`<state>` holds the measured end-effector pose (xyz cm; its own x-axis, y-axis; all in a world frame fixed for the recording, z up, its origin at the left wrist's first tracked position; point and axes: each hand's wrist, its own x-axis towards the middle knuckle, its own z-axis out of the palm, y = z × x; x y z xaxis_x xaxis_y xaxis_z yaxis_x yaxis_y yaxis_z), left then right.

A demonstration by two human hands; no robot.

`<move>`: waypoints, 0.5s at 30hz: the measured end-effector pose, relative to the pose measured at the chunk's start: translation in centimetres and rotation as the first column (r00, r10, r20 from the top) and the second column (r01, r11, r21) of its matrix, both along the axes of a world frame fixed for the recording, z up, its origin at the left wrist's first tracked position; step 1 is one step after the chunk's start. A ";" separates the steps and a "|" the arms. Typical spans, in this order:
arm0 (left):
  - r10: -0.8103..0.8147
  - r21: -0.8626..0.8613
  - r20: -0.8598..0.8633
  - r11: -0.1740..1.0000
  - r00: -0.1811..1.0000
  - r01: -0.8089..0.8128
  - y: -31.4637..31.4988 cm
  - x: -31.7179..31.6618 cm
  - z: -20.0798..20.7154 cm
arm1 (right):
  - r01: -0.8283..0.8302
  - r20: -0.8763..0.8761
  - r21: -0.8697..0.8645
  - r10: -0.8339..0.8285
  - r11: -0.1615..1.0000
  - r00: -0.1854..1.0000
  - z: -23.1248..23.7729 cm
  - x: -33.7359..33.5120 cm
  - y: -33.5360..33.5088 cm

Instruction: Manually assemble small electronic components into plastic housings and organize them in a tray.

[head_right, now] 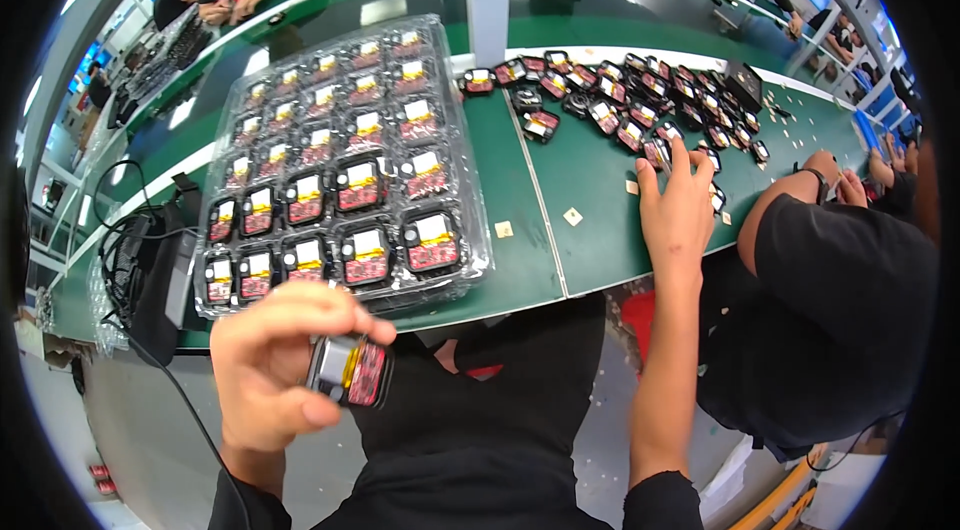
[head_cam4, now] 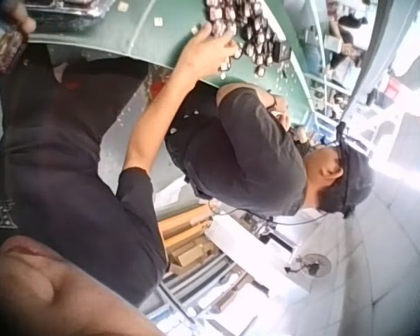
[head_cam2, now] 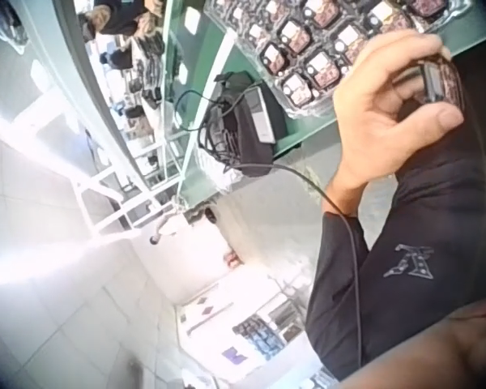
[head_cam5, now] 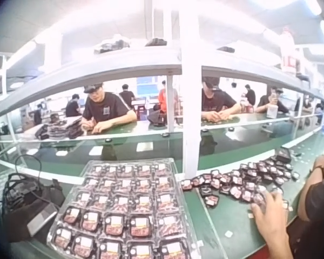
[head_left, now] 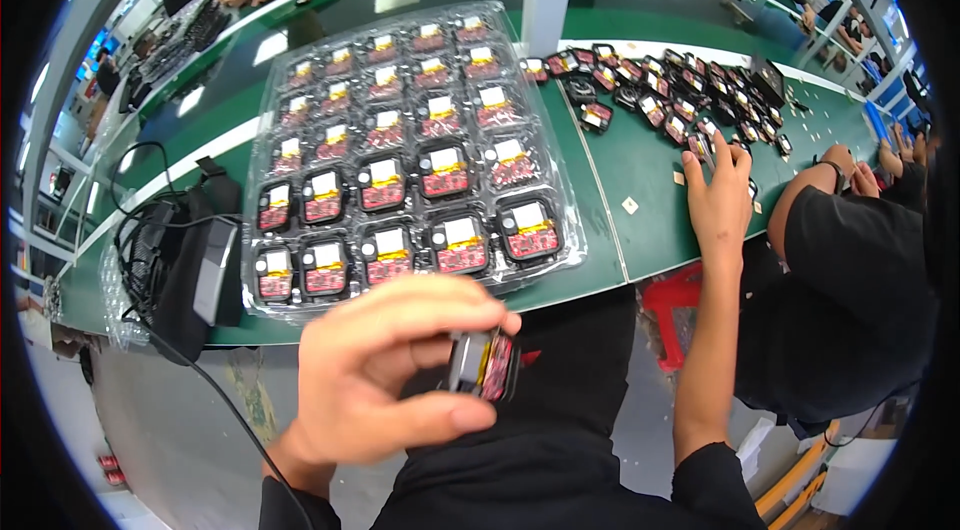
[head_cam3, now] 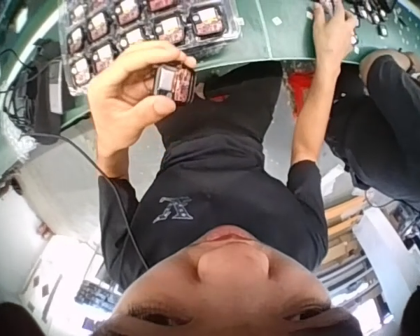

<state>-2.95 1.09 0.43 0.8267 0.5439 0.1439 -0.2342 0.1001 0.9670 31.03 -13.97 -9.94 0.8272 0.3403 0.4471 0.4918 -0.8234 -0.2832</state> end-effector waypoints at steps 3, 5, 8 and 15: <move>-0.033 0.060 -0.076 0.997 0.997 0.038 2.3 1.9 2.5 | -0.080 -0.067 -0.072 0.075 0.994 0.995 0.8 -0.4 1.1; -0.074 0.150 -0.078 0.985 0.994 0.085 3.5 3.3 3.7 | -0.122 -0.051 -0.065 0.119 0.990 0.992 0.6 -1.1 1.2; -0.029 0.383 -0.266 0.914 0.964 0.133 5.6 5.9 4.5 | -0.174 -0.087 -0.031 0.170 0.984 0.982 0.7 -1.6 1.1; -0.038 0.639 -0.319 0.730 0.947 0.244 8.3 10.2 1.9 | -0.176 -0.081 -0.007 0.175 0.984 0.981 0.9 -1.9 1.2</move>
